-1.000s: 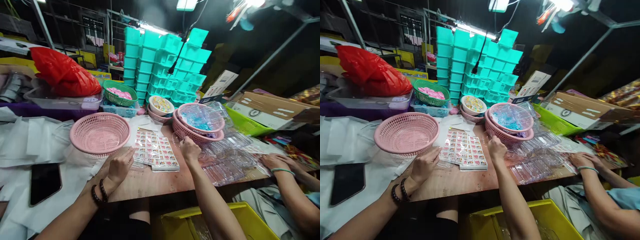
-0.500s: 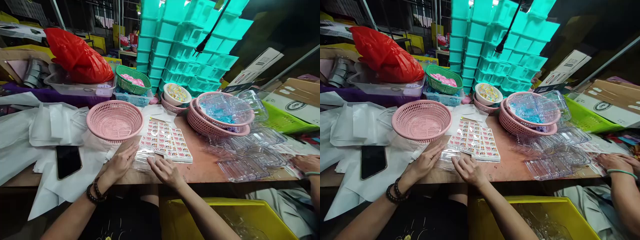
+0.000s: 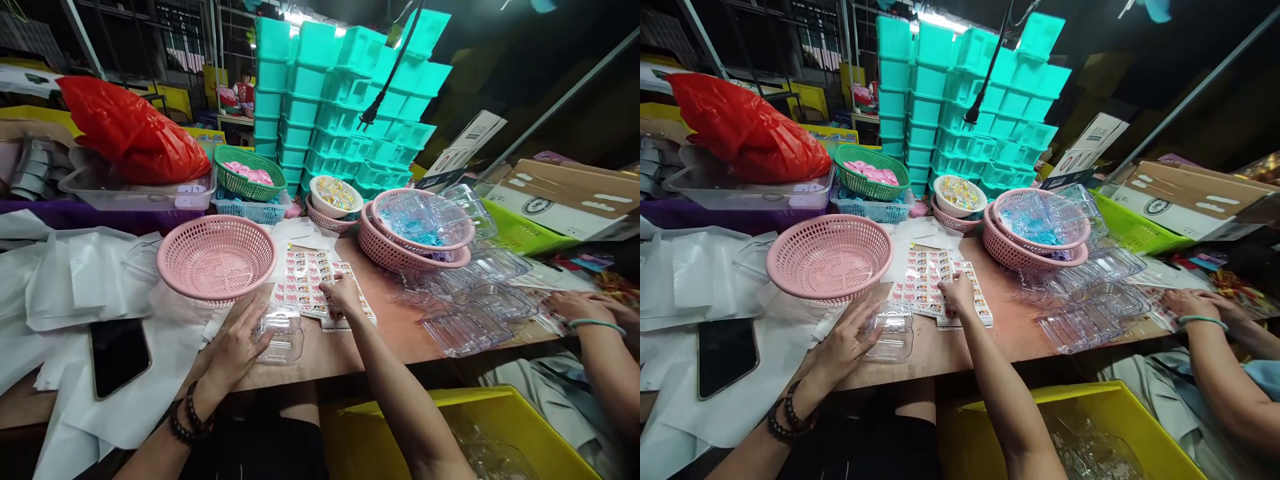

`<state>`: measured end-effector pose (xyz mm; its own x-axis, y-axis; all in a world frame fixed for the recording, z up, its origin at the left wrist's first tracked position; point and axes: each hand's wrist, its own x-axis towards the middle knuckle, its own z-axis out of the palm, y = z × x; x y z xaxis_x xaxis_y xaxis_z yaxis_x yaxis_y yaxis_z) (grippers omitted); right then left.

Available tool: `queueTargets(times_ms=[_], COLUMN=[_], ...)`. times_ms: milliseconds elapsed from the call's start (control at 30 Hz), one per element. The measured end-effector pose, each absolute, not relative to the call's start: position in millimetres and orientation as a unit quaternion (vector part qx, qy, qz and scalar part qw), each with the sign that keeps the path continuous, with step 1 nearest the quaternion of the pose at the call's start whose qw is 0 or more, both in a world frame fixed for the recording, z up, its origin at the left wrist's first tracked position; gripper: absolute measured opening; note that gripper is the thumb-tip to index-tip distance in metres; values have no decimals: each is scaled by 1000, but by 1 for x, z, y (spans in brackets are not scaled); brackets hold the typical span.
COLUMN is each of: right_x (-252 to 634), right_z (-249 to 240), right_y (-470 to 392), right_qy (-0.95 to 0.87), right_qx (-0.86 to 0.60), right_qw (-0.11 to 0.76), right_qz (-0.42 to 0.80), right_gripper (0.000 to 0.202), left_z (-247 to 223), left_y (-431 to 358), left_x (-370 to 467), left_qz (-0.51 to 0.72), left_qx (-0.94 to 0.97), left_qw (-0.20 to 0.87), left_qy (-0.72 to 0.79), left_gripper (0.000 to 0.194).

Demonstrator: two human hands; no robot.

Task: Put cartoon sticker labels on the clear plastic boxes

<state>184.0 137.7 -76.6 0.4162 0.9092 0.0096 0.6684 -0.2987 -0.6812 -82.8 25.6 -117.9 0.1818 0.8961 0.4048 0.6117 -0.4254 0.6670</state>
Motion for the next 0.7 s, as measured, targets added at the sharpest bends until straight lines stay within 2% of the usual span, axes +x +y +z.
queueTargets(times_ms=[100,167,267,333,367,467,533,600,667,700], right_x=[189,194,197,192,188,174,166,158,146,139], right_z=[-68,-55,-36,-27,-24,-17,-11,-8,-9,-12], right_y=[135,115,60,15,-6,-47,-53,-49,-43,-42], right_qy=[-484,-480,-479,-475,-473,-477,-489,-500,-506,-505], right_qx=[-761,-734,-683,-621,-587,-523,-520,-519,-505,-495], right_qw=[370,419,477,497,488,413,413,440,447,443], right_qz=[223,238,278,376,441,573,566,536,538,551], right_gripper=[26,29,36,38,37,37,43,45,39,37], left_z=[-104,-92,-69,-54,-46,-30,-29,-35,-44,-48], left_y=[19,11,0,-3,-4,-7,-12,-22,-33,-39], left_x=[-85,-84,-73,-63,-59,-52,-56,-65,-77,-84], left_qz=[440,478,526,538,533,493,452,406,416,451], left_qx=[731,710,642,565,524,452,458,496,545,570], left_qw=[165,193,349,490,550,652,670,658,573,488], left_qy=[494,480,435,390,372,357,371,395,449,484], left_gripper=[46,45,61,77,77,56,46,46,49,53])
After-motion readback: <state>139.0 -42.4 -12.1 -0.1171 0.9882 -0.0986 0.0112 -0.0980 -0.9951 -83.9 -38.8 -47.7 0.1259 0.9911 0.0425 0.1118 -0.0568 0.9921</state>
